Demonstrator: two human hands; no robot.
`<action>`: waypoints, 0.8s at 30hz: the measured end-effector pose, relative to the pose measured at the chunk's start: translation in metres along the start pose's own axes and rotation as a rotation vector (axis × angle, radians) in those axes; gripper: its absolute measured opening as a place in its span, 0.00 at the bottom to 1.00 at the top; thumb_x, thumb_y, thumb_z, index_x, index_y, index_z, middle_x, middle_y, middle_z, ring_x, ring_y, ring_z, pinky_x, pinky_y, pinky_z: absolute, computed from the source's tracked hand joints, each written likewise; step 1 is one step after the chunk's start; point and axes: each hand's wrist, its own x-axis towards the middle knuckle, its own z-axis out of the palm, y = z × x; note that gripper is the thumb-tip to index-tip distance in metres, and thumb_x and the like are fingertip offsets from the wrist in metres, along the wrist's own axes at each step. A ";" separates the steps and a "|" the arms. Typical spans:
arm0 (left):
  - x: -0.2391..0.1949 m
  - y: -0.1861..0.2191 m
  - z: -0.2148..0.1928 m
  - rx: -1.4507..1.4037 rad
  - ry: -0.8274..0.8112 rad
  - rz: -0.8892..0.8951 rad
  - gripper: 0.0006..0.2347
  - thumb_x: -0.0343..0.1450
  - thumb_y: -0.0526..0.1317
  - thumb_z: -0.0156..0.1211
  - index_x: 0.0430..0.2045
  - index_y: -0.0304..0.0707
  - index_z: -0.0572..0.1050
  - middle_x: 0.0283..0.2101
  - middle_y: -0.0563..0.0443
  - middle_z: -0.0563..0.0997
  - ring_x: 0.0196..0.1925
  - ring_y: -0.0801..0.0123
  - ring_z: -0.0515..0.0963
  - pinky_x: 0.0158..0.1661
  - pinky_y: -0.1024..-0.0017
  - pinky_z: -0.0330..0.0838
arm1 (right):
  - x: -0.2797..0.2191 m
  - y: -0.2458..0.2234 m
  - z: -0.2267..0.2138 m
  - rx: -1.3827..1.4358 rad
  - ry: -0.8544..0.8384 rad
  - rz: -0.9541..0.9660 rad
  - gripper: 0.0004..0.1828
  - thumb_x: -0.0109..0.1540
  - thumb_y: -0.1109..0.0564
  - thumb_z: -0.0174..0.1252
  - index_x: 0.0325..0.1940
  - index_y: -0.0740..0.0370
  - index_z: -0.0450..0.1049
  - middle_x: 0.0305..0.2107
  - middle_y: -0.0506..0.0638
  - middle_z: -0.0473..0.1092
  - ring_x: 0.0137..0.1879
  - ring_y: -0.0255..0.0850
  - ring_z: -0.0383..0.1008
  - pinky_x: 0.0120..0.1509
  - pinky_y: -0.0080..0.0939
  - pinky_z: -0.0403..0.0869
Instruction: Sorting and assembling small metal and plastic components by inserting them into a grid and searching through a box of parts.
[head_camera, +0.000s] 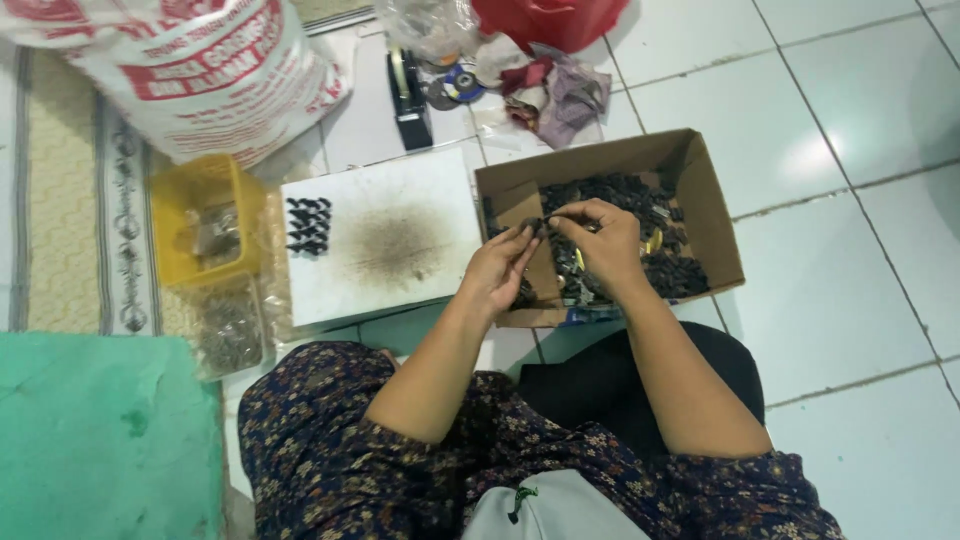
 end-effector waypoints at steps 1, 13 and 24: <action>-0.014 0.012 -0.001 -0.005 0.002 0.015 0.26 0.70 0.27 0.68 0.62 0.17 0.63 0.59 0.28 0.71 0.61 0.52 0.76 0.61 0.65 0.75 | -0.003 -0.009 0.006 0.003 -0.012 -0.011 0.07 0.60 0.60 0.71 0.42 0.59 0.84 0.31 0.53 0.78 0.41 0.42 0.78 0.44 0.40 0.76; -0.076 0.059 -0.067 0.020 0.065 0.104 0.18 0.69 0.25 0.67 0.53 0.19 0.73 0.51 0.33 0.79 0.55 0.52 0.81 0.57 0.63 0.78 | -0.035 -0.070 0.081 -0.079 -0.184 -0.281 0.05 0.57 0.63 0.70 0.37 0.60 0.84 0.28 0.55 0.78 0.39 0.48 0.80 0.40 0.44 0.79; -0.068 0.054 -0.077 -0.021 0.044 0.110 0.13 0.66 0.26 0.71 0.44 0.23 0.79 0.43 0.35 0.84 0.47 0.54 0.85 0.50 0.68 0.83 | -0.035 -0.083 0.086 -0.357 -0.282 -0.328 0.04 0.57 0.64 0.68 0.36 0.63 0.83 0.27 0.58 0.78 0.41 0.53 0.78 0.37 0.47 0.81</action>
